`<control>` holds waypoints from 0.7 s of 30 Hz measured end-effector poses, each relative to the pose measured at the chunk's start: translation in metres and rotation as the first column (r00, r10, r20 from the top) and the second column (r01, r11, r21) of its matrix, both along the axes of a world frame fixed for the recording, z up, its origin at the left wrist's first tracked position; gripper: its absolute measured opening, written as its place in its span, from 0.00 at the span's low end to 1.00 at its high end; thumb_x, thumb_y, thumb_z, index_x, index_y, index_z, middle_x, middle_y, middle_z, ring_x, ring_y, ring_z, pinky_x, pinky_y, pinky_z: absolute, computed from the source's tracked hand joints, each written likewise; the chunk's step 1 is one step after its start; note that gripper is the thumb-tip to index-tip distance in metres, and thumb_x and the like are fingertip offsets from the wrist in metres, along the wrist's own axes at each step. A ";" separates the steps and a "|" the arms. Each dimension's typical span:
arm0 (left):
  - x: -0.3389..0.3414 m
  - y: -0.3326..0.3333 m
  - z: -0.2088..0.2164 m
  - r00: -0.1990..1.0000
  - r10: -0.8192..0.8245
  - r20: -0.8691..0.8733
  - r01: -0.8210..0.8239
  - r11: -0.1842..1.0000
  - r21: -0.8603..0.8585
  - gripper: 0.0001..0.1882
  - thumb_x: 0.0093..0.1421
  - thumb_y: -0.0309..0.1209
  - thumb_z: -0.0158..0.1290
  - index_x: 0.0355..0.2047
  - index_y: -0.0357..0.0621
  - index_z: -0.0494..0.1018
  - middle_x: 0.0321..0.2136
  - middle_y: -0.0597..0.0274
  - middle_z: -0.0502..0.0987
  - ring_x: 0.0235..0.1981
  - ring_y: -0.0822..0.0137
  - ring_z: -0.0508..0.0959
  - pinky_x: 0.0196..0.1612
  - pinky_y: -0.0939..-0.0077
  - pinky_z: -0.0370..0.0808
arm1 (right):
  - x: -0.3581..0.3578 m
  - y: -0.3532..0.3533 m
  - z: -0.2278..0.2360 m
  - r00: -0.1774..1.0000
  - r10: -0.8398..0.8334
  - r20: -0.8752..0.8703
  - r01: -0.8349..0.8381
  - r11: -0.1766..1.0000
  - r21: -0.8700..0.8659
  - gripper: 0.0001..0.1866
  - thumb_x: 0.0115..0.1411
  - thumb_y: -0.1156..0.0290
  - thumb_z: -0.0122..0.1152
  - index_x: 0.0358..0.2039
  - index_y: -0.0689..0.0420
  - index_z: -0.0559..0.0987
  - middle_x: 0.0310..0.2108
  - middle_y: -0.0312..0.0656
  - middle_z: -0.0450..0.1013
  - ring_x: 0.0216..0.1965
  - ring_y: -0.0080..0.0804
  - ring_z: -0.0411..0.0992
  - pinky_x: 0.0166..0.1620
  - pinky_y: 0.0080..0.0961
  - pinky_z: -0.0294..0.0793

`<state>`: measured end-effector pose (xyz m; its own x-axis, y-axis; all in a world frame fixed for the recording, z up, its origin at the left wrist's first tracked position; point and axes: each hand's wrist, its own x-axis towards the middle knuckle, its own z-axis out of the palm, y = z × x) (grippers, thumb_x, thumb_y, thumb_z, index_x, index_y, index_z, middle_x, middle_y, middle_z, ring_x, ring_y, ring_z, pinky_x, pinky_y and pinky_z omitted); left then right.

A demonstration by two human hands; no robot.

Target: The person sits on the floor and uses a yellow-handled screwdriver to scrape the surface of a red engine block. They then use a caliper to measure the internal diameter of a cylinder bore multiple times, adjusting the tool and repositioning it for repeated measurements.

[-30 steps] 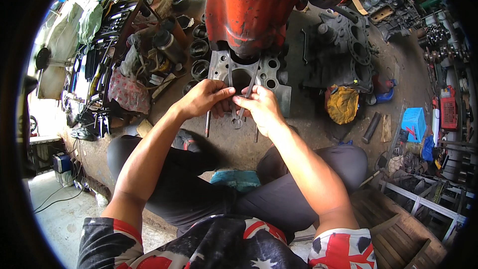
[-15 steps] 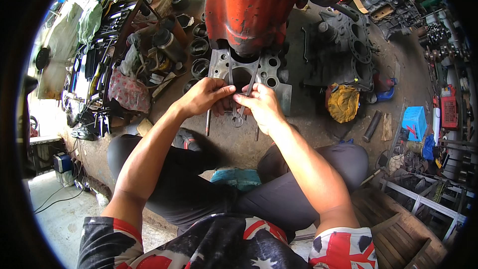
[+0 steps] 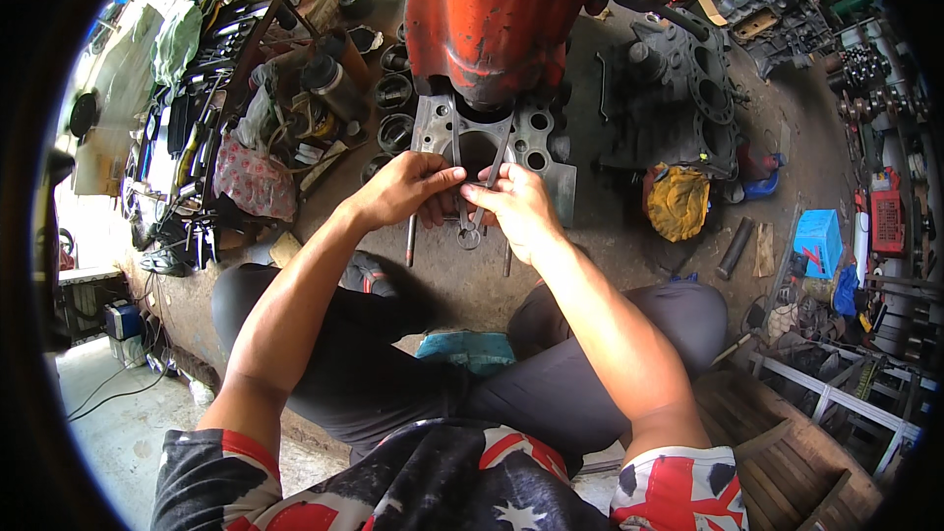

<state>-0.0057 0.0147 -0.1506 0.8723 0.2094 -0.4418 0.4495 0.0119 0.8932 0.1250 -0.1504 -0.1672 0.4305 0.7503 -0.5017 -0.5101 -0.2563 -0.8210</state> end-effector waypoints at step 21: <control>0.000 -0.003 0.000 1.000 0.017 -0.003 -0.017 1.000 -0.008 0.22 0.71 0.44 0.51 0.35 0.32 0.75 0.24 0.57 0.80 0.22 0.69 0.82 0.25 0.76 0.80 | 0.002 -0.002 0.001 1.000 0.023 0.010 -0.023 1.000 -0.002 0.18 0.59 0.75 0.70 0.46 0.62 0.73 0.36 0.41 0.77 0.32 0.26 0.77 0.32 0.22 0.77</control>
<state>-0.0060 0.0121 -0.1505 0.8673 0.2206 -0.4463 0.4520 0.0265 0.8916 0.1271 -0.1523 -0.1660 0.4186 0.7588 -0.4989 -0.4955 -0.2695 -0.8257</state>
